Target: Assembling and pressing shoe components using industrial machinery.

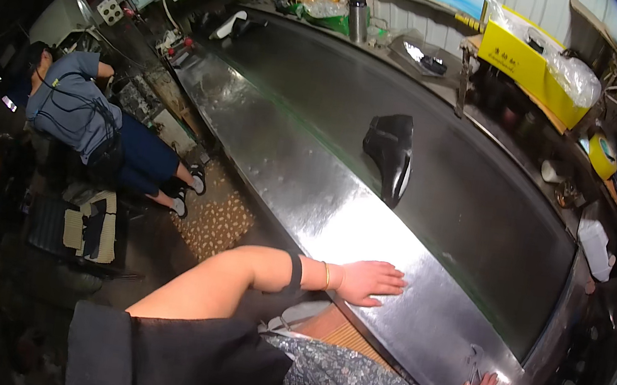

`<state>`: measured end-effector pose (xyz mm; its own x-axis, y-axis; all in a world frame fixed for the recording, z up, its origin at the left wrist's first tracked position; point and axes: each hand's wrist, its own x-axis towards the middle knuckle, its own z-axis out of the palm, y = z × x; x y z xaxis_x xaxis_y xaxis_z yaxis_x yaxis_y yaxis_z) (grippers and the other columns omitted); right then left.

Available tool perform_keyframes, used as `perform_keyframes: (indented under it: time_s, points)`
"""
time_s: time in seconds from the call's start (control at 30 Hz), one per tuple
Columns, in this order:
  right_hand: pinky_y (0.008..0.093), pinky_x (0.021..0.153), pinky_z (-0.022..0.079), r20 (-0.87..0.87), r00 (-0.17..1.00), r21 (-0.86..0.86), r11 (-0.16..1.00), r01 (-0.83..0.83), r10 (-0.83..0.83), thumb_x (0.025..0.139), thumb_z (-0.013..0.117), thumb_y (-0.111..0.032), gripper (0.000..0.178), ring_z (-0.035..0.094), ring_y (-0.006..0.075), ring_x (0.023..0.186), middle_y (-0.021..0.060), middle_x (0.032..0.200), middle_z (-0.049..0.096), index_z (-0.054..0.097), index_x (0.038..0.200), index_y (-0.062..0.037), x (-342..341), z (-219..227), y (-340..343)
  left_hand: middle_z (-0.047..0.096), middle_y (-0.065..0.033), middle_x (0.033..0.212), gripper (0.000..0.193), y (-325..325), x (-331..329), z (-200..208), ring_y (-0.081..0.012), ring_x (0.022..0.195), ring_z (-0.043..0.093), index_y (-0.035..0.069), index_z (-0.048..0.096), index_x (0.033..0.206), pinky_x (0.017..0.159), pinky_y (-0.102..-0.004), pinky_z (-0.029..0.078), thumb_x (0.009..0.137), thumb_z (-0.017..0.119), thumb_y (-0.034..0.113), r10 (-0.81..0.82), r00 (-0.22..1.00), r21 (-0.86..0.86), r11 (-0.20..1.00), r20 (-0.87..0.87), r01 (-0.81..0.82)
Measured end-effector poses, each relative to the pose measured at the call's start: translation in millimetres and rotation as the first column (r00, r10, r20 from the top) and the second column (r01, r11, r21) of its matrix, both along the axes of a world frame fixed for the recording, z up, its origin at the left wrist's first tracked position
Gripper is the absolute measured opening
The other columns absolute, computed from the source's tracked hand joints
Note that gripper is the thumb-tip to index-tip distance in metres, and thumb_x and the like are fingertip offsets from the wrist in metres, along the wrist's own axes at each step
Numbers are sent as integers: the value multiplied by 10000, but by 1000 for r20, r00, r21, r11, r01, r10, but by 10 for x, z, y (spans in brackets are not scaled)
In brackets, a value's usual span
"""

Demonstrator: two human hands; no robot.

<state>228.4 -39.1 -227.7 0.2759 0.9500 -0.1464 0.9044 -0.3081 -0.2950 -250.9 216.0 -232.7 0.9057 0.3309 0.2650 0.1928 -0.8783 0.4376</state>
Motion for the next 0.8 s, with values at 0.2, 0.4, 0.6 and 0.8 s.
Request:
perform_keyframes:
  time_s: [0.2, 0.4, 0.6, 0.8]
  points:
    - [468, 1214, 151, 8, 1000, -6, 1000, 28, -28, 955, 576, -214, 632, 182, 394, 1488, 212, 1606, 233, 341, 1503, -5, -38, 36, 37, 451, -143, 1490, 574, 31, 3, -33, -340, 1379, 407, 33, 507, 1382, 1151, -475, 314, 880, 603, 294, 7, 1000, 4, 1000, 9, -7]
    - [466, 1201, 181, 21, 1000, 22, 1000, 1, -2, 941, 589, -238, 651, 213, 414, 1475, 250, 1587, 252, 355, 1485, 31, 7, -6, 34, 459, -154, 1480, 565, 12, -10, -11, -331, 1388, 395, 19, 511, 1373, 1163, -476, 300, 887, 603, 293, 13, 1000, 11, 1000, -11, -13]
    - [472, 1197, 199, 17, 1000, 20, 1000, -8, 8, 935, 592, -210, 644, 233, 424, 1465, 250, 1578, 273, 352, 1484, 28, -16, -17, 0, 462, -157, 1478, 559, 8, -20, -15, -330, 1393, 392, 19, 511, 1373, 1168, -477, 292, 902, 583, 309, 11, 1000, 16, 1000, -11, -11]
    - [457, 1194, 214, 42, 999, -52, 998, 25, -23, 969, 562, -205, 603, 245, 413, 1463, 243, 1575, 282, 348, 1481, 33, -119, 113, 9, 471, -166, 1467, 563, 33, -11, -44, -339, 1388, 397, 15, 515, 1367, 1160, -476, 301, 892, 595, 306, 10, 1000, 13, 1000, 23, -11]
